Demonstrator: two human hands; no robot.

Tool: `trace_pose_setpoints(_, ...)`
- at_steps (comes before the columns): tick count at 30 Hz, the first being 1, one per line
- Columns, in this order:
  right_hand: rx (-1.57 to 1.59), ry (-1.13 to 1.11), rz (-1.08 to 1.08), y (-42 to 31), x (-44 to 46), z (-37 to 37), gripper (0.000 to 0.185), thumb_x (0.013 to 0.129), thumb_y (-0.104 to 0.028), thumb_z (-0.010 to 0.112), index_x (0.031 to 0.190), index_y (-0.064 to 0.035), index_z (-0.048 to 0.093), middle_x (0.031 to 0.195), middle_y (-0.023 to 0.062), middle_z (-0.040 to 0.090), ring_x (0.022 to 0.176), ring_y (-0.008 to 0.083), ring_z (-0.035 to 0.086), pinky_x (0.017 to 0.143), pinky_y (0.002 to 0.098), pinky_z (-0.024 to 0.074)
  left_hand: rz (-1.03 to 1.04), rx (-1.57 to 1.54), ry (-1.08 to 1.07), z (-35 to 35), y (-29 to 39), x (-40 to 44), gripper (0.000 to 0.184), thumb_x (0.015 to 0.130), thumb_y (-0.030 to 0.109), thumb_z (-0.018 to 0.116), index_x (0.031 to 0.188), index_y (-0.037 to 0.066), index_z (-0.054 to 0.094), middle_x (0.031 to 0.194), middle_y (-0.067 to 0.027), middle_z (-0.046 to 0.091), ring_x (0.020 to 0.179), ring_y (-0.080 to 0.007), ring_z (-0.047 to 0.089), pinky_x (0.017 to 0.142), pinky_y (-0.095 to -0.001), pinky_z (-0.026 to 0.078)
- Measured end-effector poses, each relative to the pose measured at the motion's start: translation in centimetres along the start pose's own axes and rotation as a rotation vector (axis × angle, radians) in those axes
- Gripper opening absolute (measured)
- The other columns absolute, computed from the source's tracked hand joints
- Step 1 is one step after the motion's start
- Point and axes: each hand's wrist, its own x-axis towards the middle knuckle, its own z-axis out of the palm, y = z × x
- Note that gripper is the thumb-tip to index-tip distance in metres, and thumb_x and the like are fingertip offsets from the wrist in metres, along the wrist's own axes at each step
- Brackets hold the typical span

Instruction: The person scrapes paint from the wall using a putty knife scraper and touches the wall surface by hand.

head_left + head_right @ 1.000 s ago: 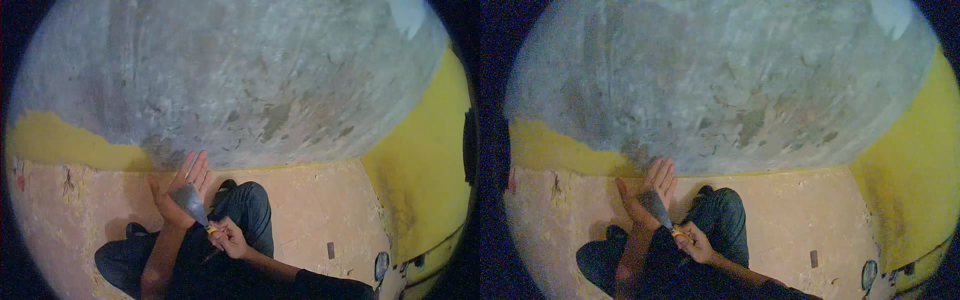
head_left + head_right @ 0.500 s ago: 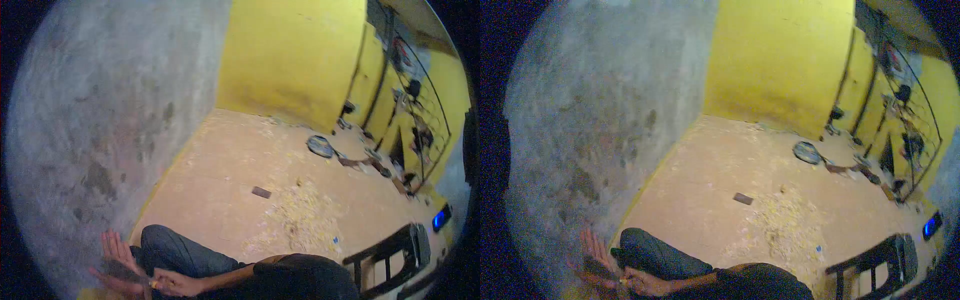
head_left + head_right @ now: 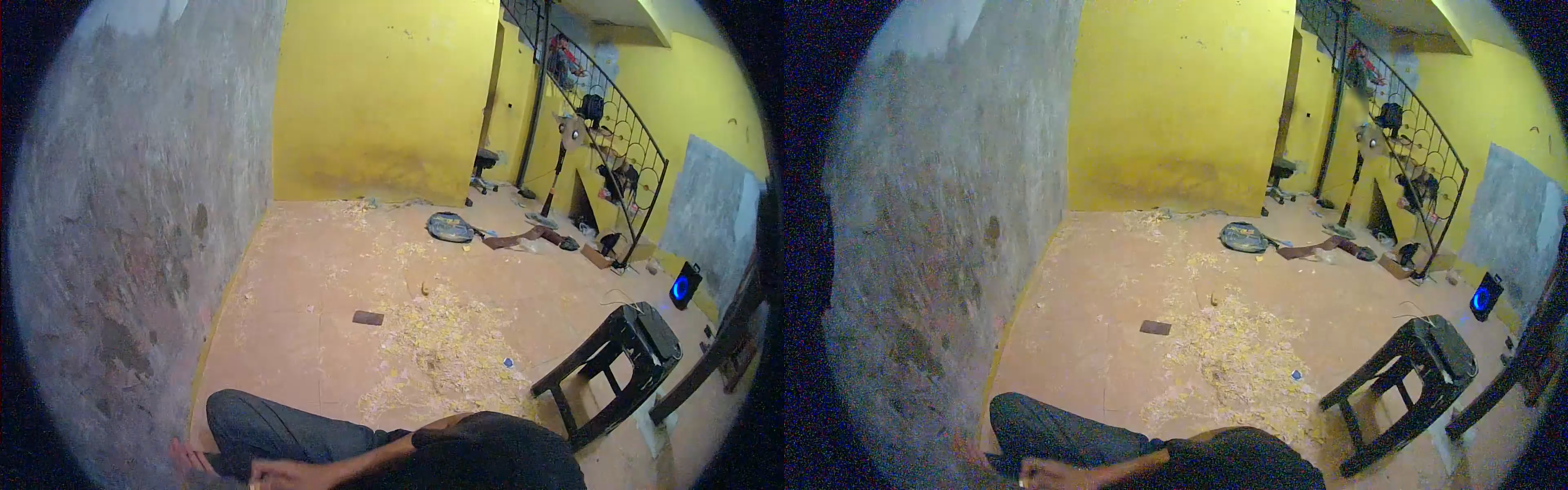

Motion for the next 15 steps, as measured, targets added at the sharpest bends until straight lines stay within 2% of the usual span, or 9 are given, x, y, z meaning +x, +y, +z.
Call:
trace_pose_setpoints(1, 0.031, 0.087, 0.086, -2.7, 0.0, -1.4, 0.03, 0.098, -0.04, 0.043, 0.107, -0.0114, 0.044, 0.071, -0.0033, 0.046, 0.058, 0.0046, 0.042, 0.049, 0.0198, 0.0347, 0.012, -0.003, 0.009, -0.5, 0.5, -0.1, 0.094, 0.082, 0.07, 0.041, 0.146, 0.005, 0.017, 0.152, -0.014, 0.019, 0.14, -0.0338, 0.016, 0.113, -0.0491, 0.009)
trace_pose_setpoints(2, -0.048, 0.286, -0.078, -1.9, 0.7, -3.7, 0.033, 0.097, -0.045, 0.042, 0.103, -0.012, 0.044, 0.075, -0.0021, 0.046, 0.059, 0.0079, 0.04, 0.05, 0.0232, 0.0355, 0.023, -0.013, 0.02, -1.2, 1.1, -0.2, 0.094, 0.082, 0.07, 0.041, 0.146, 0.005, 0.018, 0.152, -0.0137, 0.019, 0.14, -0.0339, 0.016, 0.113, -0.0493, 0.01)
trace_pose_setpoints(3, 0.006, 0.446, 0.068, -6.0, -0.2, -6.1, 0.037, 0.096, -0.048, 0.041, 0.106, -0.0125, 0.044, 0.077, -0.0016, 0.047, 0.059, 0.0085, 0.04, 0.05, 0.0244, 0.0369, 0.027, -0.021, 0.023, -1.9, 1.6, -0.5, 0.093, 0.082, 0.07, 0.041, 0.146, 0.005, 0.018, 0.152, -0.0134, 0.02, 0.14, -0.0341, 0.016, 0.113, -0.0495, 0.01)
trace_pose_setpoints(4, -0.358, 0.728, -0.245, -5.6, -0.2, -9.7, 0.043, 0.095, -0.052, 0.041, 0.107, -0.0116, 0.043, 0.074, -0.002, 0.046, 0.057, 0.0089, 0.041, 0.048, 0.0253, 0.0381, 0.042, -0.027, 0.042, -2.9, 2.5, -0.7, 0.093, 0.082, 0.07, 0.041, 0.146, 0.006, 0.019, 0.152, -0.0132, 0.02, 0.139, -0.0342, 0.017, 0.113, -0.0496, 0.01)
trace_pose_setpoints(5, -0.171, 0.849, -0.21, -8.1, -1.6, -13.0, 0.045, 0.094, -0.054, 0.041, 0.103, -0.0099, 0.043, 0.071, -0.0024, 0.045, 0.055, 0.0092, 0.041, 0.045, 0.025, 0.0377, 0.05, -0.032, 0.058, -4.0, 3.5, -1.0, 0.093, 0.082, 0.07, 0.041, 0.146, 0.006, 0.019, 0.152, -0.0129, 0.02, 0.139, -0.0344, 0.017, 0.113, -0.0498, 0.011)
trace_pose_setpoints(7, -0.174, 1.102, -0.606, -11.6, -5.2, -20.0, 0.023, 0.099, -0.034, 0.04, 0.095, -0.0125, 0.048, 0.066, -0.003, 0.043, 0.054, 0.0072, 0.04, 0.044, 0.0227, 0.0344, 0.057, -0.027, 0.071, -6.5, 5.5, -1.4, 0.092, 0.082, 0.07, 0.041, 0.146, 0.007, 0.02, 0.152, -0.0123, 0.021, 0.139, -0.0347, 0.018, 0.113, -0.0501, 0.012)
trace_pose_setpoints(9, -0.025, 1.397, -1.002, -17.7, -10.2, -22.9, 0.024, 0.099, -0.033, 0.038, 0.091, -0.0127, 0.048, 0.068, -0.0025, 0.046, 0.051, 0.0062, 0.039, 0.042, 0.0211, 0.0323, 0.029, -0.015, -0.071, -9.6, 7.5, -1.4, 0.091, 0.083, 0.068, 0.043, 0.146, 0.007, 0.022, 0.152, -0.0125, 0.022, 0.138, -0.0353, 0.02, 0.112, -0.0493, 0.015)
trace_pose_setpoints(12, -0.321, 1.94, -1.407, -25.1, -14.1, -19.2, 0.029, 0.1, -0.037, 0.035, 0.099, -0.0114, 0.048, 0.071, 0.0015, 0.05, 0.054, 0.0075, 0.045, 0.042, 0.0209, 0.0356, 0.096, -0.291, -0.129, -13.5, 9.1, -0.7, 0.09, 0.083, 0.066, 0.044, 0.144, 0.002, 0.026, 0.151, -0.0162, 0.022, 0.135, -0.0352, 0.026, 0.111, -0.0487, 0.018)
trace_pose_setpoints(15, -0.503, 1.833, -1.539, -24.8, -14.9, -18.9, 0.032, 0.099, -0.041, 0.036, 0.102, -0.011, 0.047, 0.072, 0.0034, 0.052, 0.053, 0.0084, 0.046, 0.043, 0.0208, 0.036, 0.089, -0.169, -0.006, -10.4, 7.6, -0.8, 0.081, 0.087, 0.062, 0.042, 0.144, 0.007, 0.026, 0.149, -0.0138, 0.025, 0.133, -0.0332, 0.028, 0.108, -0.0478, 0.022)
